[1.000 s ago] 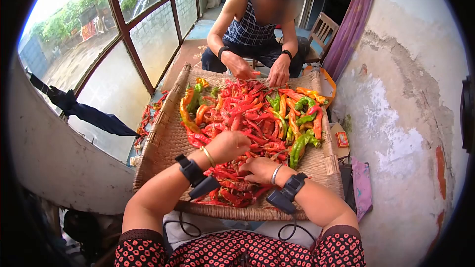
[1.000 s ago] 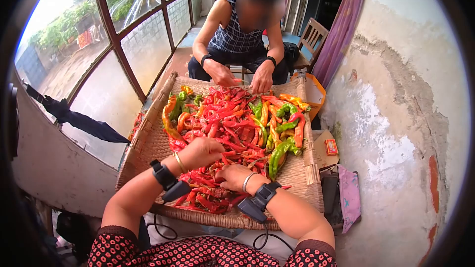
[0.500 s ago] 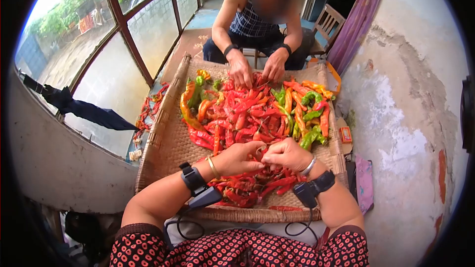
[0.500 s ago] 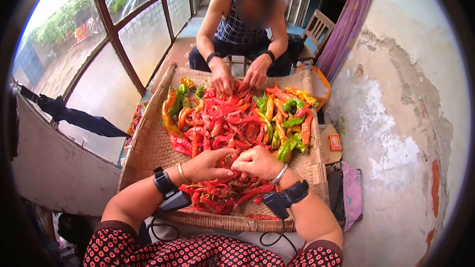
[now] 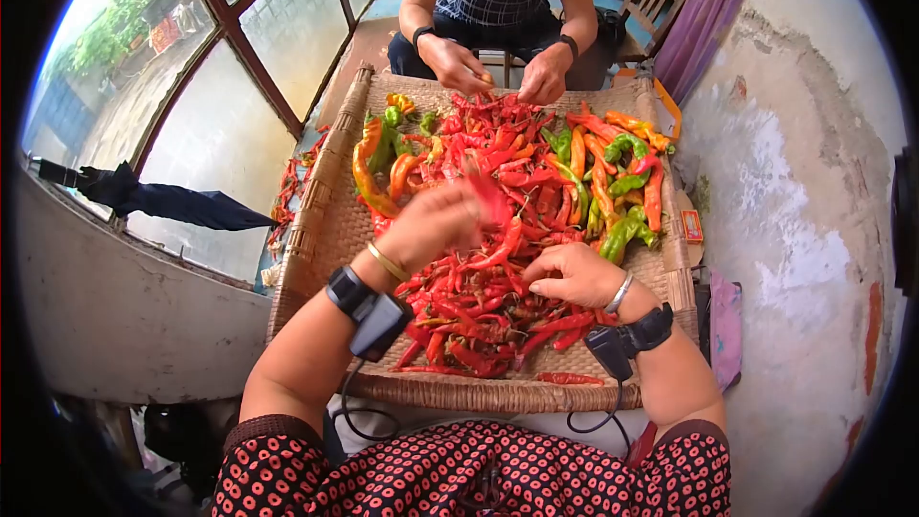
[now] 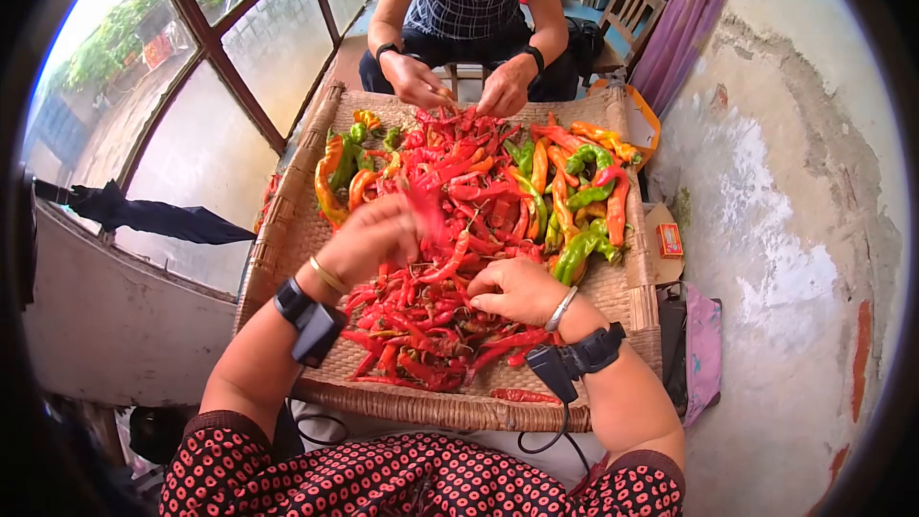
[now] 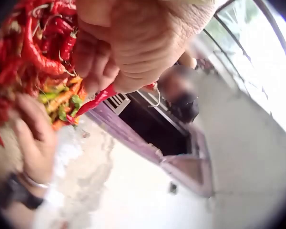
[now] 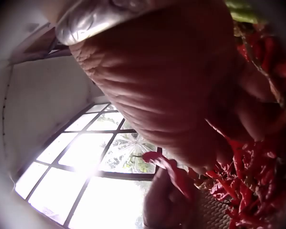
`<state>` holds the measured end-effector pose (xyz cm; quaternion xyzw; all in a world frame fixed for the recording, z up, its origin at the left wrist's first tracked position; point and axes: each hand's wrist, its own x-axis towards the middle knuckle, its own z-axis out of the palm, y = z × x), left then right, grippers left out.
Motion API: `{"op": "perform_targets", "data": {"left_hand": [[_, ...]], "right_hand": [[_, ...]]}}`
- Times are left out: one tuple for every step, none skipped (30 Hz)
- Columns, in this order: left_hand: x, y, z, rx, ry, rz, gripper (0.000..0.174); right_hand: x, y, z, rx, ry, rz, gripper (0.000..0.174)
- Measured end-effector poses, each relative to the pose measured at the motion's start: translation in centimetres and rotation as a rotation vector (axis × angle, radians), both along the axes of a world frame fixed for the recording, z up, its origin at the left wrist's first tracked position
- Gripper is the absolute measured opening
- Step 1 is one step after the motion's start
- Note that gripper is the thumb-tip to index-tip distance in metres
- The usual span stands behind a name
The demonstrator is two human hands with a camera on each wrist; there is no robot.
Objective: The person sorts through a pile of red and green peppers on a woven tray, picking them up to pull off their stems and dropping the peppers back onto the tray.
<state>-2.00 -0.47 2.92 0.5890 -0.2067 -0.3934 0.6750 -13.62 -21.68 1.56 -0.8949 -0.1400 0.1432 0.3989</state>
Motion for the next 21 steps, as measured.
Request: {"op": "perform_targets", "data": {"left_hand": [[0.2,-0.2,0.3,-0.233,0.11,0.215,0.029],[1.0,0.2,0.4,-0.285,0.099,0.198,0.038],[1.2,0.4,0.0,-0.281,0.097,0.198,0.038],[1.4,0.6,-0.8,-0.136,-0.088,0.162,0.035],[1.5,0.6,-1.8,0.01,-0.271,0.124,0.032],[1.5,0.4,-3.2,0.116,-0.431,0.029,0.027],[0.9,0.0,-3.7,0.198,-0.625,-0.065,0.022],[0.0,-0.3,-3.7,0.246,-0.707,-0.154,0.021],[-1.1,-0.6,-3.1,0.294,-0.789,-0.244,0.02],[-1.7,-0.7,-3.6,0.295,-0.844,-0.298,0.021],[-2.2,-0.8,-4.0,0.295,-0.9,-0.353,0.022],[-2.5,-0.8,-4.2,0.315,-0.941,-0.4,0.023],[-2.5,-0.8,-4.2,0.316,-0.943,-0.401,0.023],[-2.6,-0.9,-4.2,0.356,-0.987,-0.472,0.022],[-2.6,-0.9,-4.2,0.395,-1.03,-0.545,0.021],[-2.8,-1.0,-3.9,0.358,-0.973,-0.509,0.022],[-2.8,-1.1,-3.8,0.358,-0.971,-0.512,0.022],[-2.8,-1.2,-3.6,0.275,-0.968,-0.47,0.024],[-2.9,-1.3,-3.4,0.192,-0.962,-0.428,0.025],[-3.1,-1.3,-3.1,0.191,-0.825,-0.422,0.027],[-3.2,-1.3,-3.1,0.192,-0.822,-0.421,0.027]], "right_hand": [[-0.1,0.3,-0.2,0.007,0.002,-0.001,0.027],[-0.1,0.6,-0.4,-0.07,-0.05,0.017,0.029],[-0.2,0.9,-0.5,-0.148,-0.103,0.036,0.032],[-0.3,1.0,-1.3,-0.178,-0.158,0.067,0.041],[-0.5,1.3,-1.4,-0.177,-0.158,0.069,0.041],[-0.7,1.6,-1.3,-0.257,-0.102,0.058,0.044],[-0.9,1.9,-1.4,-0.337,-0.045,0.046,0.048],[-1.0,1.8,-1.7,-0.365,-0.046,0.057,0.048],[-0.9,1.8,-2.2,-0.364,-0.046,0.057,0.048],[-0.7,1.9,-2.8,-0.361,-0.083,0.056,0.042],[-0.7,1.9,-3.2,-0.357,-0.12,0.054,0.035],[-0.7,2.0,-3.4,-0.356,-0.12,0.054,0.035],[-0.6,2.0,-3.5,-0.314,-0.135,0.072,0.028],[-0.5,2.0,-3.5,-0.271,-0.15,0.089,0.021],[-0.4,2.0,-3.3,-0.271,-0.15,0.086,0.021],[-0.2,2.0,-2.7,-0.17,-0.146,0.096,0.017],[-0.1,1.9,-2.2,-0.068,-0.141,0.107,0.014],[0.0,1.9,-1.7,0.013,-0.171,0.061,0.014],[-0.2,1.9,-0.7,0.109,-0.121,-0.007,0.013],[-0.3,1.8,0.2,0.291,0.094,-0.109,0.012],[-0.3,1.8,0.7,0.472,0.311,-0.213,0.01]]}}
